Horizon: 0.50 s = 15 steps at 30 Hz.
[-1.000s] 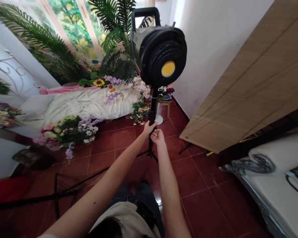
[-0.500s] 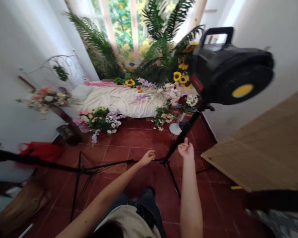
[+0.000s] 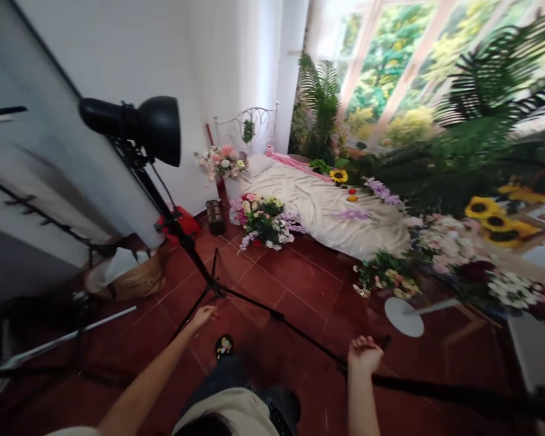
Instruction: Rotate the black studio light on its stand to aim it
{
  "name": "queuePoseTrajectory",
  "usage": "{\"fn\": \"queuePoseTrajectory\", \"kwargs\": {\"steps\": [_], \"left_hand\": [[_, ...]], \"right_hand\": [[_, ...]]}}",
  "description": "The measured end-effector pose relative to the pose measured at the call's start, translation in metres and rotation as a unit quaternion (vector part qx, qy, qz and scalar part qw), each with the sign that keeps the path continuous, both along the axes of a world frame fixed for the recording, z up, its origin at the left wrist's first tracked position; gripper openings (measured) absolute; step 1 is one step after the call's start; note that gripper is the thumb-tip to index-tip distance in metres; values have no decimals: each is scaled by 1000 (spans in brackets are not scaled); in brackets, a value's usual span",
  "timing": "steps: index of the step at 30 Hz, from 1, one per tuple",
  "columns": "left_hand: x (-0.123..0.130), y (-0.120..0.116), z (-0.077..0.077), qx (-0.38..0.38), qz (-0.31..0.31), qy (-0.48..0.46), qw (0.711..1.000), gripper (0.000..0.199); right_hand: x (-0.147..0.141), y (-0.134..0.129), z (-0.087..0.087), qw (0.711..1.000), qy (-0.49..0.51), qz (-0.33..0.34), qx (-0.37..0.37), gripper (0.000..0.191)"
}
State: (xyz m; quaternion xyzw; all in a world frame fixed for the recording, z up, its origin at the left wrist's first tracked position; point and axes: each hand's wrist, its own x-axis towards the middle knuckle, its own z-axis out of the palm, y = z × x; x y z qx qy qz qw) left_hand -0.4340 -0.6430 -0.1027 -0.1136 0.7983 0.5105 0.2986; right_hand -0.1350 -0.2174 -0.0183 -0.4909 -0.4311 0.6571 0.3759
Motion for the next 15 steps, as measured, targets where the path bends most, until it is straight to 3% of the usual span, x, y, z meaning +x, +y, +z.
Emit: {"fn": "queuePoseTrajectory", "kwargs": {"steps": [5, 9, 12, 15], "left_hand": [[-102, -39, 37, 2, 98, 124, 987, 18], [-169, -53, 79, -54, 174, 317, 931, 42], [-200, -58, 107, -42, 117, 408, 904, 47], [-213, -60, 125, -48, 53, 410, 909, 43]], "right_hand": [[-144, -116, -6, 986, -29, 160, -25, 22], [-235, -198, -2, 948, -41, 307, -72, 30], [-290, -241, 4, 911, -56, 404, -60, 38], [-336, -270, 12, 886, -62, 459, -33, 43]]}}
